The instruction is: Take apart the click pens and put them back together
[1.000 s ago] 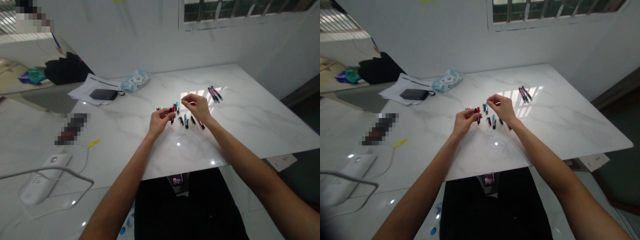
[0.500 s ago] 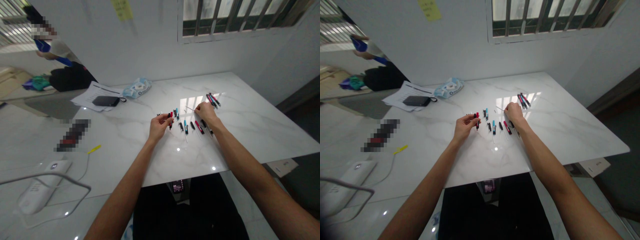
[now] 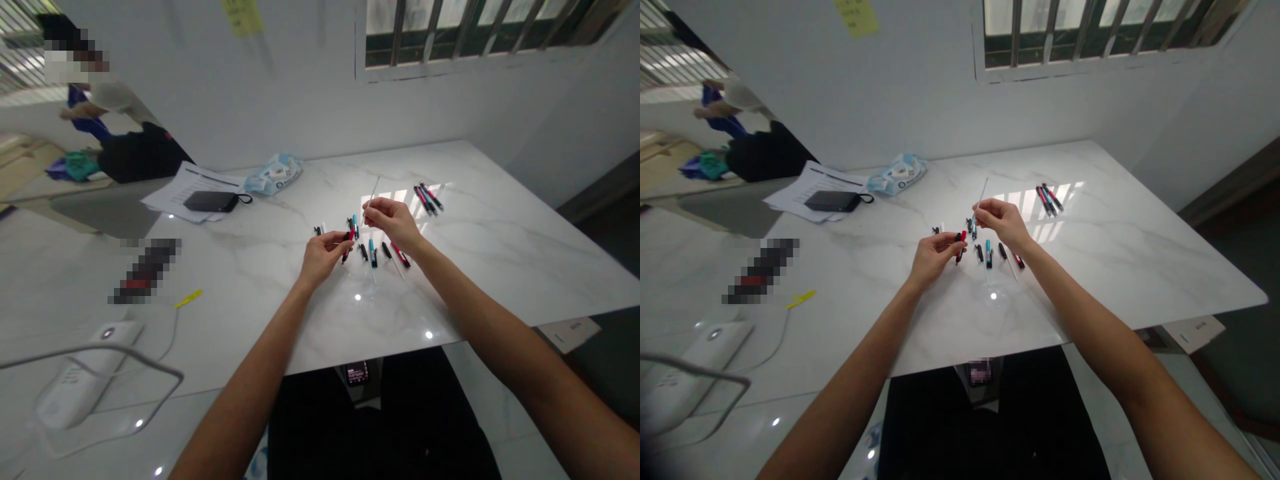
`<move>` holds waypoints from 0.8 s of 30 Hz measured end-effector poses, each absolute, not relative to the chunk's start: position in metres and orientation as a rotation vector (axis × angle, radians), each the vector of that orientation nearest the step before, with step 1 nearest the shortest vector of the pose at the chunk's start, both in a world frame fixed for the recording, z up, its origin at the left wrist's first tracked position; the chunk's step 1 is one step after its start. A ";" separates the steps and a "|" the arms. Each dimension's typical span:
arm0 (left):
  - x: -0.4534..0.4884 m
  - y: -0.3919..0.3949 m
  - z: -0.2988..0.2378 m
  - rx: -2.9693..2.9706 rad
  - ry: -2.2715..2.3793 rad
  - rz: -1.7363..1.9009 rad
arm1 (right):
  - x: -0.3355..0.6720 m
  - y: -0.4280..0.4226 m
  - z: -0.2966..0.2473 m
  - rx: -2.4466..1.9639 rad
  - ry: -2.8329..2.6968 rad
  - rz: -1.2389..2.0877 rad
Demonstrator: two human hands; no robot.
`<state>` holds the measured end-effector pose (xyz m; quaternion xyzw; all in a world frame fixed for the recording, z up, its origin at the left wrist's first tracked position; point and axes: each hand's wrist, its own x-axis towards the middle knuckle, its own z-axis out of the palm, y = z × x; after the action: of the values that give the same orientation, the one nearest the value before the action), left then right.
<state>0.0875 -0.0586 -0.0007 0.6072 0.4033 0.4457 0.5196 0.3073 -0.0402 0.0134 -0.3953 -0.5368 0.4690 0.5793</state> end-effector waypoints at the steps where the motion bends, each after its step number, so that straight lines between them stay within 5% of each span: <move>1: 0.088 -0.059 0.000 1.462 0.965 1.062 | 0.304 -0.043 0.016 -0.914 -1.253 1.116; 24: 0.085 -0.058 0.001 1.473 0.935 1.050 | 0.298 -0.049 0.018 -0.989 -1.547 1.111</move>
<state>0.0852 -0.0580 0.0007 0.6155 0.3910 0.4388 0.5251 0.2979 -0.0494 0.0181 -0.4050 -0.6333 0.4547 0.4776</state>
